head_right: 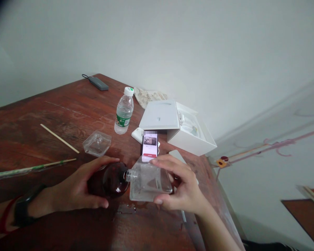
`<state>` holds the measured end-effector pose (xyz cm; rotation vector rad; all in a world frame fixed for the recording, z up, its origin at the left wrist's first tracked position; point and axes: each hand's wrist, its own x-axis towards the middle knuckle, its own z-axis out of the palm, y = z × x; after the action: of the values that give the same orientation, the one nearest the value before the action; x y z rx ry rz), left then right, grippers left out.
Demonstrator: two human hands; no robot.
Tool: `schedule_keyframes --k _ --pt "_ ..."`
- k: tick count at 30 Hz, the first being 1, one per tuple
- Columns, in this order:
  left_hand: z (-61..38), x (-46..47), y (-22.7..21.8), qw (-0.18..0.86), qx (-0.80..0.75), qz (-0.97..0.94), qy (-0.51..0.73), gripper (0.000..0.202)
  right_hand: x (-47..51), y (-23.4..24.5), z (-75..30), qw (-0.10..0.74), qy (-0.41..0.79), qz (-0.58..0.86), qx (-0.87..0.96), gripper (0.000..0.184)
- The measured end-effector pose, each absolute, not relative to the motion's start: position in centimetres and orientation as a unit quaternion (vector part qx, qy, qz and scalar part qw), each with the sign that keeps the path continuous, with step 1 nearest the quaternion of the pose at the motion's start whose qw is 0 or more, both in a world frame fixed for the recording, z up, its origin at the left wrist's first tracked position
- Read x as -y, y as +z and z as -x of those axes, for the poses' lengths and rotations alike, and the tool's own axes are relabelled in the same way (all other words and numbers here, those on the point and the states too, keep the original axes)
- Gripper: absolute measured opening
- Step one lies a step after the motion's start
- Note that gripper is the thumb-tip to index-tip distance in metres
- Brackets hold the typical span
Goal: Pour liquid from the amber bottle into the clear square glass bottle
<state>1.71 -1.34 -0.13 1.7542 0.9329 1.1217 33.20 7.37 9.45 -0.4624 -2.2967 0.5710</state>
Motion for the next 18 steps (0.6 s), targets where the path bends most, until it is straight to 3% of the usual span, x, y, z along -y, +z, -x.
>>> schedule_keyframes --k 18 --pt "-1.78 1.36 -0.37 0.413 -0.382 -0.7 0.44 0.091 -6.71 9.49 -33.91 0.35 0.202 0.195 0.893 0.064"
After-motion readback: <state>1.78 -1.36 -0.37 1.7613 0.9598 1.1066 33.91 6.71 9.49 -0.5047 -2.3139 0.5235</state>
